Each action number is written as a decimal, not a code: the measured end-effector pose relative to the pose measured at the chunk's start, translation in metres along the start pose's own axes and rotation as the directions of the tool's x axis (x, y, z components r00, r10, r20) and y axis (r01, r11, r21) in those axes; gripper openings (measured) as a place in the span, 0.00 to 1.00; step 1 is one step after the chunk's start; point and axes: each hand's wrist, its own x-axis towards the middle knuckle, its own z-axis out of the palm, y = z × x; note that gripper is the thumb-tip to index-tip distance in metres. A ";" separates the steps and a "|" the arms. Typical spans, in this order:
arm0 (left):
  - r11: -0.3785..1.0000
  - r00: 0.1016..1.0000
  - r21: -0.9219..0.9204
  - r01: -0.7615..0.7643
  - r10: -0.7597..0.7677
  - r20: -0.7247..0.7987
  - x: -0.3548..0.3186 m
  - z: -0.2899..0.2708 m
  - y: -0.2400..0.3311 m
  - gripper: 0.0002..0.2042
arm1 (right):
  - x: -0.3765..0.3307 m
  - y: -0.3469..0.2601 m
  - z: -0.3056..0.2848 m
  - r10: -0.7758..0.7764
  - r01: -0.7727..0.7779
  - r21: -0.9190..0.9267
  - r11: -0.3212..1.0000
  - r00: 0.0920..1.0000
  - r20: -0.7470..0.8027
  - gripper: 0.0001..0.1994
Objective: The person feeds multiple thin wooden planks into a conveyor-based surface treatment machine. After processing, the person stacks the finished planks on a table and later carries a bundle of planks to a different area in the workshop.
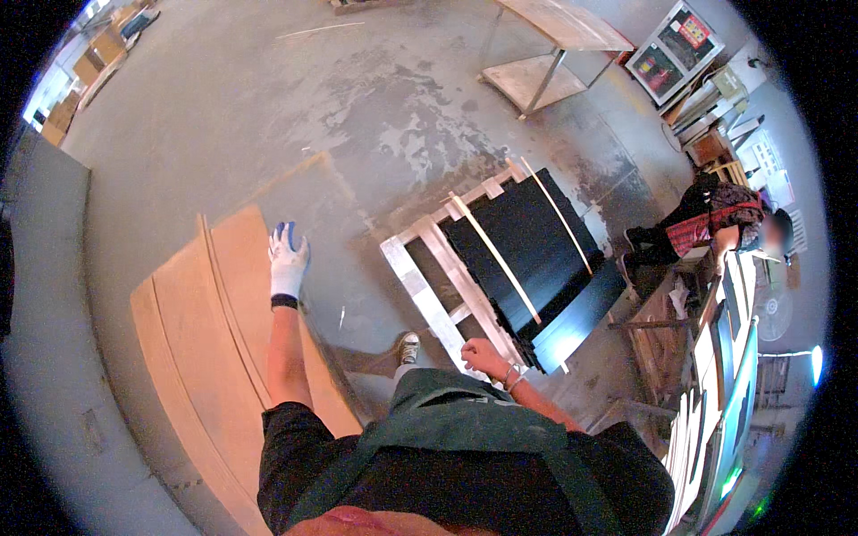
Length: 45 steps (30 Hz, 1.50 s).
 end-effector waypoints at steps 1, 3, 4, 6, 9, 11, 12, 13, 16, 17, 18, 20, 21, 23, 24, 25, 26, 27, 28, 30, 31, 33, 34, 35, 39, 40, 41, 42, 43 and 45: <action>0.987 0.999 0.154 -0.036 0.040 -0.026 -0.010 -0.001 0.006 0.30 | 0.006 0.002 0.003 -0.016 0.016 -0.002 1.000 1.000 -0.020 0.10; 0.916 0.995 0.398 -0.048 0.079 -0.061 -0.032 -0.009 -0.006 0.34 | 0.015 0.000 0.009 -0.054 0.054 0.003 0.999 0.998 -0.041 0.10; 0.910 0.998 0.413 0.027 -0.002 -0.061 -0.044 -0.009 -0.014 0.36 | 0.018 -0.005 0.007 -0.054 0.054 -0.001 0.999 0.997 -0.054 0.10; 0.881 0.986 0.443 0.167 -0.159 -0.056 -0.063 -0.013 -0.024 0.40 | 0.022 -0.009 0.007 -0.055 0.054 -0.024 0.998 0.998 -0.037 0.11; 0.883 0.992 0.458 0.104 -0.128 0.021 -0.052 -0.009 -0.014 0.47 | 0.028 -0.011 0.000 -0.080 0.079 -0.091 0.993 0.997 -0.006 0.12; 0.861 0.989 0.508 0.031 -0.098 0.106 -0.032 -0.003 -0.004 0.46 | 0.025 -0.009 0.004 -0.082 0.082 -0.141 0.987 0.997 0.006 0.12; 0.845 0.990 0.534 0.032 -0.101 0.100 -0.015 0.003 -0.001 0.45 | 0.028 -0.014 0.001 -0.087 0.086 -0.178 0.980 0.996 0.004 0.12; 0.830 0.990 0.557 0.033 -0.103 0.094 0.002 0.009 -0.003 0.44 | 0.029 -0.016 -0.001 -0.090 0.088 -0.215 0.973 0.996 0.001 0.12; 0.810 0.991 0.586 0.009 -0.084 0.101 0.051 0.025 -0.003 0.43 | 0.024 -0.015 -0.011 -0.230 0.182 -0.368 0.912 0.969 -0.093 0.12; 0.793 0.986 0.608 0.017 -0.115 0.123 0.071 0.028 -0.001 0.43 | 0.021 -0.015 -0.017 -0.213 0.162 -0.343 0.925 0.970 -0.119 0.12; 0.775 0.979 0.632 0.019 -0.142 0.144 0.091 0.033 0.003 0.43 | 0.011 -0.016 -0.024 -0.185 0.134 -0.292 0.947 0.970 -0.156 0.12; 0.717 0.955 0.697 0.004 -0.209 0.210 0.130 0.037 0.014 0.43 | -0.006 -0.005 -0.032 -0.181 0.116 -0.239 0.964 0.947 -0.267 0.11; 0.704 0.951 0.709 0.040 -0.245 0.189 0.148 0.041 0.005 0.43 | -0.010 0.000 -0.038 -0.173 0.105 -0.226 0.968 0.935 -0.310 0.11; 0.720 0.963 0.694 0.014 -0.195 0.183 0.159 0.053 0.013 0.41 | -0.032 0.038 -0.034 -0.108 0.049 -0.154 0.987 0.908 -0.405 0.11; 0.724 0.972 0.690 -0.016 -0.152 0.182 0.155 0.061 0.016 0.40 | -0.038 0.065 -0.031 -0.020 -0.042 -0.138 0.990 0.906 -0.423 0.11; 0.722 0.975 0.684 -0.103 -0.064 0.215 0.150 0.070 0.021 0.39 | -0.052 0.073 -0.027 0.023 -0.082 -0.133 0.988 0.917 -0.398 0.11; 0.715 0.969 0.674 -0.188 0.023 0.246 0.141 0.080 0.027 0.38 | -0.063 0.080 -0.024 0.063 -0.120 -0.131 0.984 0.927 -0.371 0.12; 0.703 0.952 0.653 -0.281 0.119 0.281 0.131 0.090 0.039 0.38 | -0.074 0.087 -0.021 0.083 -0.127 -0.091 0.988 0.921 -0.381 0.12; 0.729 0.932 0.599 -0.332 0.157 0.325 0.115 0.100 0.053 0.37 | -0.089 0.100 -0.014 0.113 -0.139 -0.039 0.989 0.911 -0.397 0.12; 0.785 0.875 0.419 -0.457 0.312 0.371 0.081 0.115 0.078 0.36 | -0.119 0.133 0.015 0.138 -0.152 0.010 0.988 0.868 -0.477 0.11; 0.778 0.838 0.359 -0.515 0.369 0.402 0.062 0.124 0.090 0.35 | -0.127 0.155 0.025 0.231 -0.220 0.077 0.972 0.855 -0.465 0.12; 0.781 0.817 0.309 -0.543 0.407 0.408 0.032 0.153 0.087 0.34 | -0.139 0.171 0.029 0.322 -0.316 0.095 0.944 0.819 -0.474 0.12; 0.777 0.797 0.277 -0.565 0.427 0.427 0.010 0.162 0.091 0.33 | -0.143 0.173 0.034 0.341 -0.360 0.062 0.931 0.796 -0.499 0.13; 0.769 0.755 0.230 -0.596 0.440 0.486 -0.015 0.173 0.106 0.33 | -0.150 0.184 0.048 0.335 -0.360 0.058 0.931 0.784 -0.523 0.13; 0.618 0.574 0.186 -0.764 0.519 0.634 -0.119 0.197 0.122 0.35 | -0.181 0.200 0.085 0.312 -0.320 0.102 0.942 0.721 -0.618 0.13; 0.474 0.450 0.149 -0.868 0.623 0.640 -0.150 0.205 0.118 0.37 | -0.189 0.212 0.100 0.307 -0.315 0.107 0.943 0.702 -0.643 0.13; 0.439 0.379 0.090 -0.894 0.634 0.674 -0.182 0.208 0.124 0.36 | -0.196 0.225 0.115 0.300 -0.305 0.114 0.946 0.681 -0.668 0.13; 0.474 0.321 0.007 -0.881 0.584 0.746 -0.205 0.212 0.132 0.35 | -0.206 0.233 0.120 0.389 -0.272 0.282 0.920 0.721 -0.573 0.13; 0.457 0.240 -0.095 -0.884 0.620 0.747 -0.231 0.218 0.125 0.33 | -0.222 0.241 0.129 0.355 -0.251 0.253 0.935 0.711 -0.607 0.13; 0.410 0.133 -0.171 -0.896 0.614 0.778 -0.280 0.218 0.130 0.29 | -0.243 0.258 0.141 0.349 -0.189 0.310 0.932 0.704 -0.618 0.14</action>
